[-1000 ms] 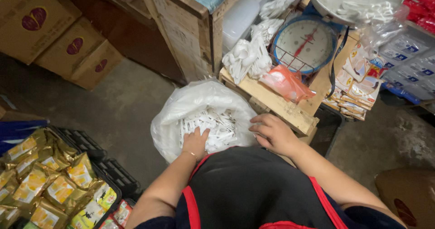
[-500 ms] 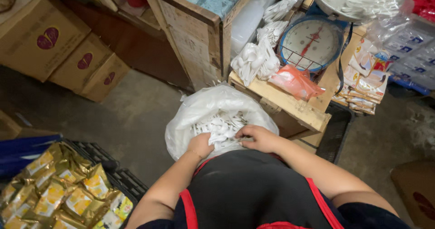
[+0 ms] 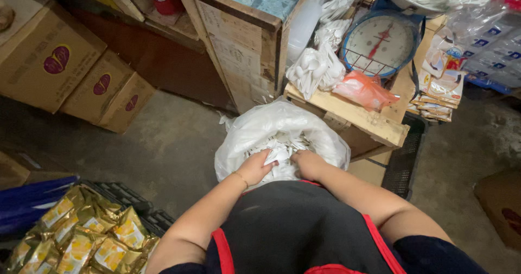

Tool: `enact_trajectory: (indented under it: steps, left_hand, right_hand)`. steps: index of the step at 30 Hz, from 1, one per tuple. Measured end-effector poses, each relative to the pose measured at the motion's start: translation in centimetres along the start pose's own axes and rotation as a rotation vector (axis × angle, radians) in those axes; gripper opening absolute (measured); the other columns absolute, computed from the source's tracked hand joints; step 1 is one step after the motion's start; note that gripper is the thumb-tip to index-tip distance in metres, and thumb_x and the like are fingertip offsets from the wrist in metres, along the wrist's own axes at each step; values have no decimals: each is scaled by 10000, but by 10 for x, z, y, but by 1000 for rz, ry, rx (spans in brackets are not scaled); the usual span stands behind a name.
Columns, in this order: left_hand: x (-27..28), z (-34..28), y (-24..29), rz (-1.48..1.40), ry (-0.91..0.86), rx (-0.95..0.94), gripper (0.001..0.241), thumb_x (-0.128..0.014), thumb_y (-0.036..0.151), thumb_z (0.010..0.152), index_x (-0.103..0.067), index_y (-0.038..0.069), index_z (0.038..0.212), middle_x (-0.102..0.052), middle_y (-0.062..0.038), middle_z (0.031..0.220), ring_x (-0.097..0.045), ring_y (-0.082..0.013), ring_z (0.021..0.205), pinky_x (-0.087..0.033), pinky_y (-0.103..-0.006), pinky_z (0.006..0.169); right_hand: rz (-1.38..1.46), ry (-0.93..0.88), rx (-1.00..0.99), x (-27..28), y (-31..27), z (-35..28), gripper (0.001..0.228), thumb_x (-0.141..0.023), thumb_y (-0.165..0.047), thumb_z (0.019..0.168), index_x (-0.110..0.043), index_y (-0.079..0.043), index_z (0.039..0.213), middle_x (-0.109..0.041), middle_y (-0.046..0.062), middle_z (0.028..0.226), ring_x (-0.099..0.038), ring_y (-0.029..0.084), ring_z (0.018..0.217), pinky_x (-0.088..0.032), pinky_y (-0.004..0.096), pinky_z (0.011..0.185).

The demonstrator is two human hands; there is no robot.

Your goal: The person counts white plastic spoons by hand and places them into clear plastic bags.

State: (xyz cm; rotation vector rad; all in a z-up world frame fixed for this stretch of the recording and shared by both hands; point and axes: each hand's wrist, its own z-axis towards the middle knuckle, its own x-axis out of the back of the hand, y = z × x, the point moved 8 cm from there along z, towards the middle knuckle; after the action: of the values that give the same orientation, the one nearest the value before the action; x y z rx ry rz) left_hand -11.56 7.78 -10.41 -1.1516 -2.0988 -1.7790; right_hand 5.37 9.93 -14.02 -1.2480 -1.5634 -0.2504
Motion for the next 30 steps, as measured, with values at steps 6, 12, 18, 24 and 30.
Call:
enact_trajectory:
  steps: [6, 12, 18, 24, 30]
  left_hand:
    - [19, 0, 19, -233, 69, -232, 341, -633, 188, 943, -586, 27, 1240, -727, -183, 1134, -688, -342, 1094, -522, -395, 942]
    - [8, 6, -2, -368, 16, -139, 328, -612, 123, 946, -572, 29, 1257, -748, -94, 1084, -706, -195, 1034, -534, -332, 923]
    - [-9, 18, -26, -524, 12, -180, 238, -587, 85, 971, -571, 26, 1201, -700, -46, 1031, -663, -144, 992, -530, -318, 921]
    - [-10, 20, -23, -565, 64, -201, 195, -585, 84, 1001, -574, 15, 1183, -697, -40, 1017, -660, -130, 984, -530, -300, 925]
    - [-6, 35, 3, -818, 59, -220, 222, -564, 104, 1022, -537, 23, 1227, -641, -32, 965, -634, -138, 871, -559, -314, 844]
  right_hand:
    - [-215, -104, -59, 2, -22, -7, 489, -844, -336, 724, -707, -108, 1134, -685, 131, 1175, -624, 338, 1166, -516, 465, 945]
    - [-158, -176, -129, -19, -4, -12, 346, -806, -393, 778, -779, -193, 1058, -720, 130, 1099, -668, 342, 1085, -536, 476, 898]
    - [156, 29, -91, -24, 37, -4, 300, -834, -323, 732, -755, -115, 933, -734, 141, 920, -696, 326, 898, -539, 426, 798]
    - [406, 329, -33, 14, 43, -16, 268, -833, -244, 780, -686, -20, 780, -637, 124, 775, -610, 256, 720, -506, 390, 664]
    - [700, 232, -153, 53, 11, -28, 176, -756, -228, 880, -710, -58, 869, -605, 6, 684, -529, 132, 626, -463, 316, 591]
